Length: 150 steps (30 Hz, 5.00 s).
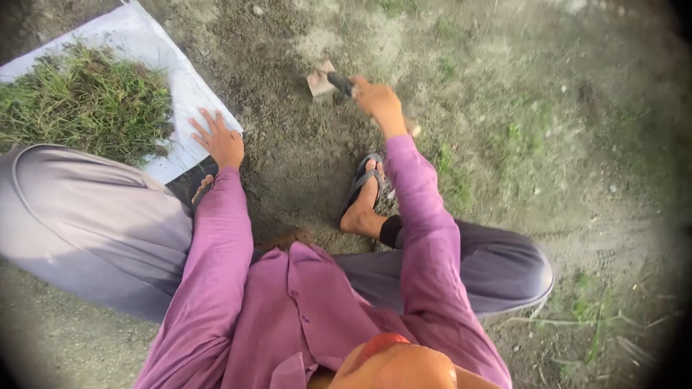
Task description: Removing weeds and grass from the soil using a small hand hoe and collecting them on a white sheet.
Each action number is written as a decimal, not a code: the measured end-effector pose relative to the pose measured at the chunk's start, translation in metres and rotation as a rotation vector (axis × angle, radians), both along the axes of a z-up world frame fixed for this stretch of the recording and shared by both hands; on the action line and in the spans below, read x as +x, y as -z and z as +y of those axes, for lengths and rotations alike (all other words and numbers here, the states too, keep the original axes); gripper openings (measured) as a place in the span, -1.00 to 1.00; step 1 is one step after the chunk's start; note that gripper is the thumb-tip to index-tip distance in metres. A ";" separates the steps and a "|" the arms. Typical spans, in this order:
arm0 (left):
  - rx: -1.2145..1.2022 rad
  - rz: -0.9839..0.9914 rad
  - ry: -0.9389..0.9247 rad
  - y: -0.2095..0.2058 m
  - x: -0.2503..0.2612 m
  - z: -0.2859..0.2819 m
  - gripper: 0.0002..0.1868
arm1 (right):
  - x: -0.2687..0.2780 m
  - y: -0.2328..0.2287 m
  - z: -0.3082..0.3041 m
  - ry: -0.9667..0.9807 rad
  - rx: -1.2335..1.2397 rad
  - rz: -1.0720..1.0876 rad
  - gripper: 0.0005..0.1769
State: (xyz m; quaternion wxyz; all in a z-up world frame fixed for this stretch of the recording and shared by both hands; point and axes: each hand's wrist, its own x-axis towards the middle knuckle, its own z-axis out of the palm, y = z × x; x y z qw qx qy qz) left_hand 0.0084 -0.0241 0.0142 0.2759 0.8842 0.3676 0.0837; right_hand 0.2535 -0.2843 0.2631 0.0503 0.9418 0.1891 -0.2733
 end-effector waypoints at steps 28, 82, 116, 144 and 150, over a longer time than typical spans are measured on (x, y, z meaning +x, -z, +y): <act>0.009 0.017 0.006 -0.008 -0.002 -0.005 -0.28 | 0.005 0.016 -0.041 -0.075 0.306 -0.331 -0.54; 0.040 -0.021 -0.046 -0.013 0.002 -0.007 -0.29 | -0.009 -0.007 -0.003 0.043 0.350 -0.011 -0.46; -0.351 0.354 0.106 -0.006 0.022 0.016 0.29 | 0.020 0.227 -0.018 0.198 0.745 -0.372 -0.95; -0.375 0.457 0.128 0.004 0.028 0.021 0.36 | -0.007 0.207 -0.006 0.144 0.648 -0.249 -0.89; -0.496 0.739 0.228 -0.038 0.045 0.042 0.41 | -0.024 0.200 0.043 0.081 0.704 0.092 -0.89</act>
